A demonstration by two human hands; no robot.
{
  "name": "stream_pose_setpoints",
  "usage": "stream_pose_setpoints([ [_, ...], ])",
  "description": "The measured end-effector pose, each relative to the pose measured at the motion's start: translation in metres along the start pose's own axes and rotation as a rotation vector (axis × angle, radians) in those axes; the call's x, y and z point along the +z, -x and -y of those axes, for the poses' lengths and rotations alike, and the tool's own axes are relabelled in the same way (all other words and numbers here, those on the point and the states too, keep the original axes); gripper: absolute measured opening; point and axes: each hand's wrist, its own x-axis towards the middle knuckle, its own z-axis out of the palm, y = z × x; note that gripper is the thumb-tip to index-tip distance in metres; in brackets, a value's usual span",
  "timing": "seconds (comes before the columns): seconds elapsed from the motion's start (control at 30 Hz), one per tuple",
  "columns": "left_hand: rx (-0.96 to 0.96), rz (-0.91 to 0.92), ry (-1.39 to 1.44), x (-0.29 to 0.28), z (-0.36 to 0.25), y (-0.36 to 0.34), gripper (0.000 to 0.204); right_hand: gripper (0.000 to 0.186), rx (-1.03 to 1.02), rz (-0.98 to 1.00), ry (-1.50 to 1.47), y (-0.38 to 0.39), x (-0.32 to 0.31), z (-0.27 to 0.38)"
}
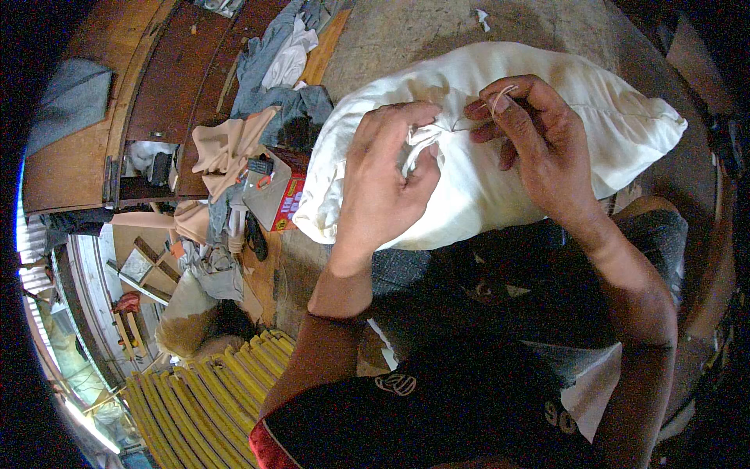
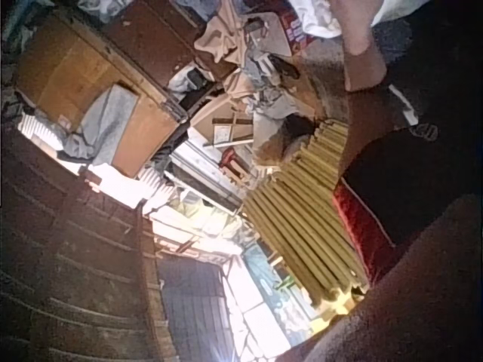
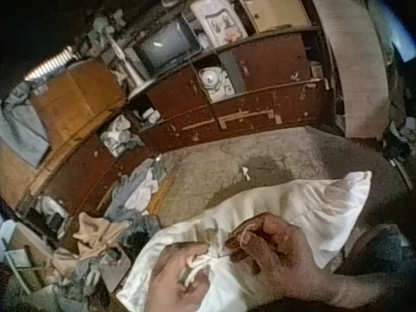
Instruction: The person threads a needle with white thread, cuts the thread with scissors, and then sews a white pillow by hand. The person sits on the floor during the sewing process.
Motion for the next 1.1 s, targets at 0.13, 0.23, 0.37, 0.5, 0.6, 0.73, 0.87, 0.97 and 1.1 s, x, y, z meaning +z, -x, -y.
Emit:
stream_pose_setpoints([
  [0.13, 0.011, 0.018, -0.072, 0.001, 0.0, 0.001, 0.023, 0.021, 0.016, 0.022, 0.072, 0.0, -0.002, 0.002],
  [0.23, 0.034, 0.019, -0.085, 0.002, 0.005, 0.002, 0.021, 0.021, 0.014, 0.014, 0.055, 0.0, -0.002, 0.002],
  [0.37, -0.018, 0.019, 0.008, 0.004, 0.007, 0.001, 0.017, 0.022, -0.009, -0.021, 0.008, 0.001, 0.002, 0.0],
  [0.5, -0.061, 0.029, 0.053, 0.003, 0.008, 0.001, 0.018, 0.022, 0.035, -0.041, -0.01, 0.004, 0.006, 0.005],
  [0.6, -0.074, 0.035, 0.068, 0.003, 0.01, 0.002, 0.018, 0.022, -0.009, -0.078, -0.059, 0.002, 0.006, 0.005],
  [0.73, -0.097, 0.029, 0.069, 0.003, 0.008, 0.002, 0.016, 0.023, -0.037, -0.033, -0.037, 0.003, 0.004, -0.001],
  [0.87, -0.137, 0.017, 0.057, 0.004, 0.005, 0.002, 0.013, 0.023, -0.019, -0.018, -0.029, 0.004, 0.005, 0.001],
  [0.97, -0.154, 0.005, 0.069, 0.005, 0.005, 0.003, 0.012, 0.024, -0.02, -0.013, -0.011, 0.004, 0.006, -0.001],
  [1.1, -0.151, 0.005, 0.073, 0.005, 0.005, 0.003, 0.013, 0.026, -0.011, -0.013, 0.016, 0.006, 0.007, 0.003],
])
